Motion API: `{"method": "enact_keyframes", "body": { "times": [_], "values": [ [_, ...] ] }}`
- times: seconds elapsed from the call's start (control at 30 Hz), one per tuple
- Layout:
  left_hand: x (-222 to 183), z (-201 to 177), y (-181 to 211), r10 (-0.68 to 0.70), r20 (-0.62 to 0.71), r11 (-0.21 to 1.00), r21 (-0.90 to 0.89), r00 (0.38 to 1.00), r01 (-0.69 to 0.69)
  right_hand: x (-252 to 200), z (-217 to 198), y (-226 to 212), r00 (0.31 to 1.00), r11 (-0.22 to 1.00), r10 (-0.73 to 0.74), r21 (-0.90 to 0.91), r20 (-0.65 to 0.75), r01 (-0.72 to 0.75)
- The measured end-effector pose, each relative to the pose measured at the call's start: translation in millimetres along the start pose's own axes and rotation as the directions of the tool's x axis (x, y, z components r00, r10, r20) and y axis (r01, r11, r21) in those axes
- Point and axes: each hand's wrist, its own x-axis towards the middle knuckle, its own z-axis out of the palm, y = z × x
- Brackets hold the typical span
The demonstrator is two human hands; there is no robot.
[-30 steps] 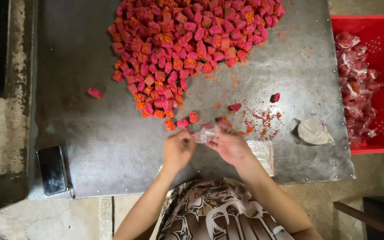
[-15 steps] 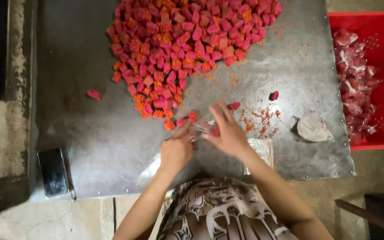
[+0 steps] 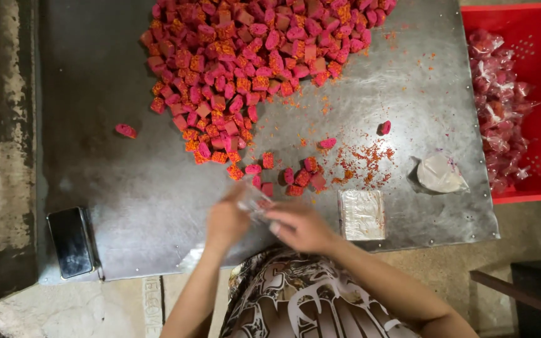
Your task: The person packages food cubes by placing them into plastic bags by hand and wrapping them.
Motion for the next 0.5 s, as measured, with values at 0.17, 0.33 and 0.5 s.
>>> {"method": "enact_keyframes", "body": {
  "times": [0.17, 0.33, 0.5],
  "values": [
    [-2.8, -22.8, -20.0, 0.129, -0.141, 0.99, -0.034, 0.982, -0.135, 24.7, -30.3, 71.3, 0.97, 0.843, 0.209, -0.48, -0.124, -0.243],
    [-0.6, -7.8, 2.6, 0.222, -0.067, 0.974, -0.026, 0.973, -0.224, 33.5, -10.6, 95.7, 0.952, 0.832, 0.302, -0.472, -0.06, -0.293],
    [-2.9, -0.7, 19.7, 0.289, 0.02, 0.955, -0.072, 0.957, -0.286, 40.3, -5.2, 110.7, 0.963, 0.866, 0.251, -0.421, -0.099, -0.269]
  ]
}}
